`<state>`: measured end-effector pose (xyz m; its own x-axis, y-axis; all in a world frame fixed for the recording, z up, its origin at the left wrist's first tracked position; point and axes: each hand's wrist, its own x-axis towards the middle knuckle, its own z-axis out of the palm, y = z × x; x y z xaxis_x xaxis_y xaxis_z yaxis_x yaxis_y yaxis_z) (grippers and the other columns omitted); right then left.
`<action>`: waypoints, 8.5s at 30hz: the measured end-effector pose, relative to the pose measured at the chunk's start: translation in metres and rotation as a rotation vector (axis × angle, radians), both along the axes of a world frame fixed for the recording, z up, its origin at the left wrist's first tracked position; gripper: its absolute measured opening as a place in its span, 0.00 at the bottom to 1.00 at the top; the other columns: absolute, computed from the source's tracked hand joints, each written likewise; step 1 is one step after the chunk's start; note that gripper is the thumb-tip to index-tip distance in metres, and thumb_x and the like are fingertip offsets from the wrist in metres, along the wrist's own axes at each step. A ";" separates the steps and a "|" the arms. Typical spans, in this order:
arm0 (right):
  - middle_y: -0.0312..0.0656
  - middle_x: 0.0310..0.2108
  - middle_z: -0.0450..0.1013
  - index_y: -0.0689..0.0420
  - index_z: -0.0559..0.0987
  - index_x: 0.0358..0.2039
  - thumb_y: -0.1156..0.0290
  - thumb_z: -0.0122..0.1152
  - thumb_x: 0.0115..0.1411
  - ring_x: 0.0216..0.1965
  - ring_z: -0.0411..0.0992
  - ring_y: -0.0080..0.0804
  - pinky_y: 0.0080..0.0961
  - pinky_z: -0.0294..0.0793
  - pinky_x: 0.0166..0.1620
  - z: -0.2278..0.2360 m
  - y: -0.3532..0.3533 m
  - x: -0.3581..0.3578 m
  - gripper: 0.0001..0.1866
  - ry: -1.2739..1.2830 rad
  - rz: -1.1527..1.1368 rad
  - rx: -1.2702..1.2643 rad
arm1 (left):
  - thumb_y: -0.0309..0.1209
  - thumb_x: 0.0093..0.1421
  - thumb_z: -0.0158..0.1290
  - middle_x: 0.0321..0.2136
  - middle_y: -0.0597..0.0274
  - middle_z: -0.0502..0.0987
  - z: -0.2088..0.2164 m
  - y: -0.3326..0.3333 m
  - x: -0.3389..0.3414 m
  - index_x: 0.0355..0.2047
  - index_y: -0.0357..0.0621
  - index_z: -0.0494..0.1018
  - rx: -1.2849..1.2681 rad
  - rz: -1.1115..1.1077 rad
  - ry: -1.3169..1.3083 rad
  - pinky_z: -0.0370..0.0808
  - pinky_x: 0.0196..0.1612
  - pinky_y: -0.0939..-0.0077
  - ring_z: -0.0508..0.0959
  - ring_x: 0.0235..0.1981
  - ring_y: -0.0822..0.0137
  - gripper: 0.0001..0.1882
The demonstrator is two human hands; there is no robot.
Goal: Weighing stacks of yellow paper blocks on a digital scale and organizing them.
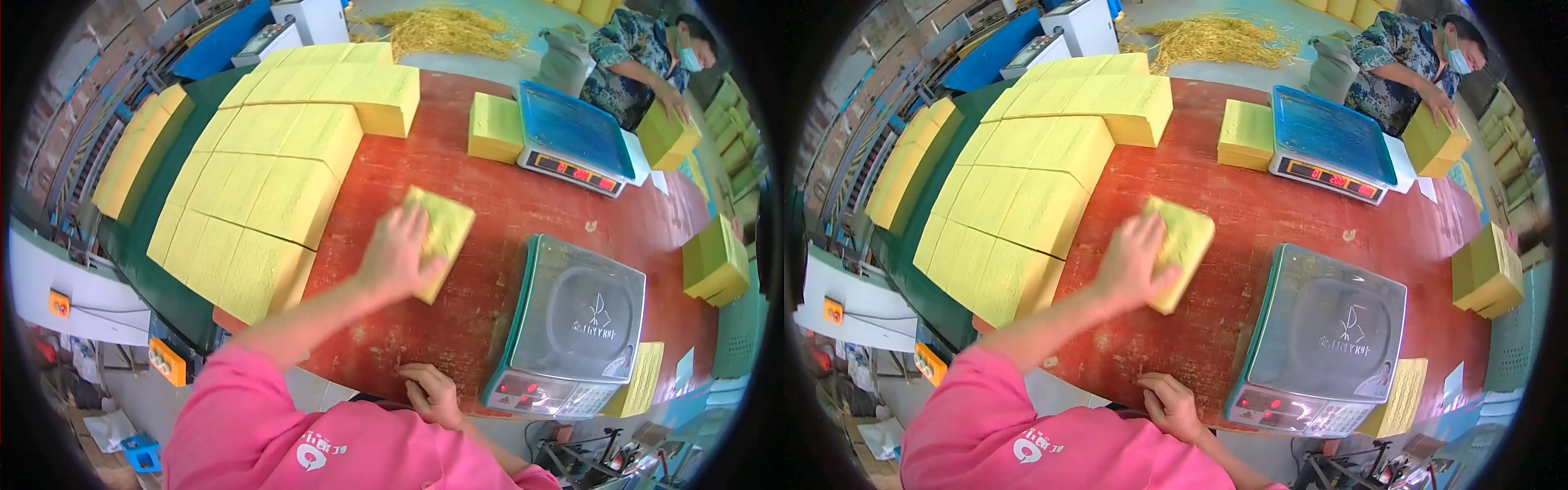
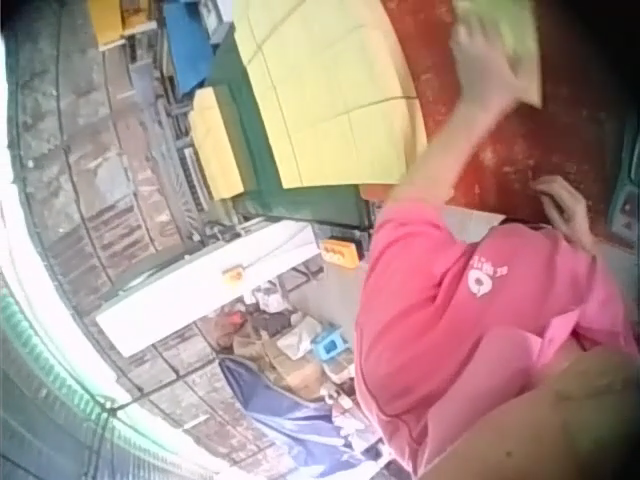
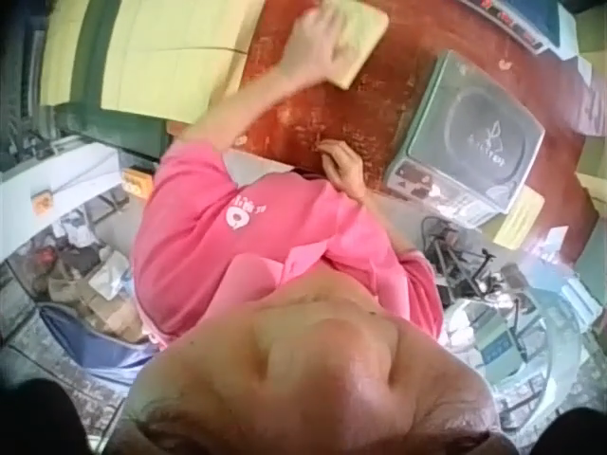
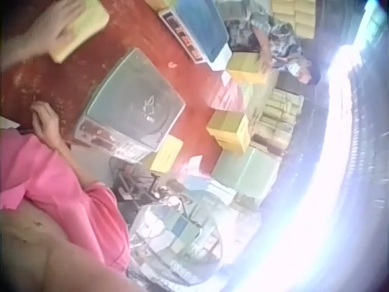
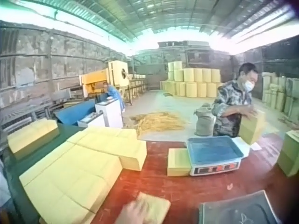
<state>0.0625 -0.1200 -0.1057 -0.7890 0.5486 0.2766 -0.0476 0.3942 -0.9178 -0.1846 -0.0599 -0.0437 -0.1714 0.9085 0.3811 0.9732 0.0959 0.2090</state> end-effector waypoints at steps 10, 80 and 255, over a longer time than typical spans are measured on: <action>0.45 0.32 0.75 0.59 0.77 0.42 0.82 0.63 0.51 0.29 0.76 0.39 0.30 0.76 0.32 -0.022 0.000 0.025 0.16 -0.097 -0.012 -0.029 | 0.45 0.65 0.48 0.49 0.47 0.76 0.093 0.113 -0.096 0.58 0.42 0.68 -0.242 0.029 -0.322 0.71 0.54 0.61 0.75 0.51 0.49 0.26; 0.51 0.63 0.62 0.56 0.70 0.60 0.62 0.69 0.50 0.64 0.58 0.56 0.44 0.59 0.64 0.201 0.208 0.258 0.36 -0.157 -0.384 0.582 | 0.38 0.67 0.48 0.55 0.54 0.70 0.032 0.109 0.318 0.59 0.39 0.62 0.200 -0.584 -2.141 0.74 0.54 0.69 0.74 0.54 0.63 0.24; 0.49 0.38 0.77 0.65 0.75 0.46 0.64 0.44 0.69 0.38 0.77 0.36 0.31 0.76 0.44 0.066 0.127 0.327 0.18 0.391 -0.283 -1.109 | 0.24 0.56 0.58 0.35 0.55 0.80 0.207 0.140 0.273 0.34 0.37 0.78 0.360 -0.492 -0.061 0.75 0.42 0.69 0.80 0.37 0.57 0.06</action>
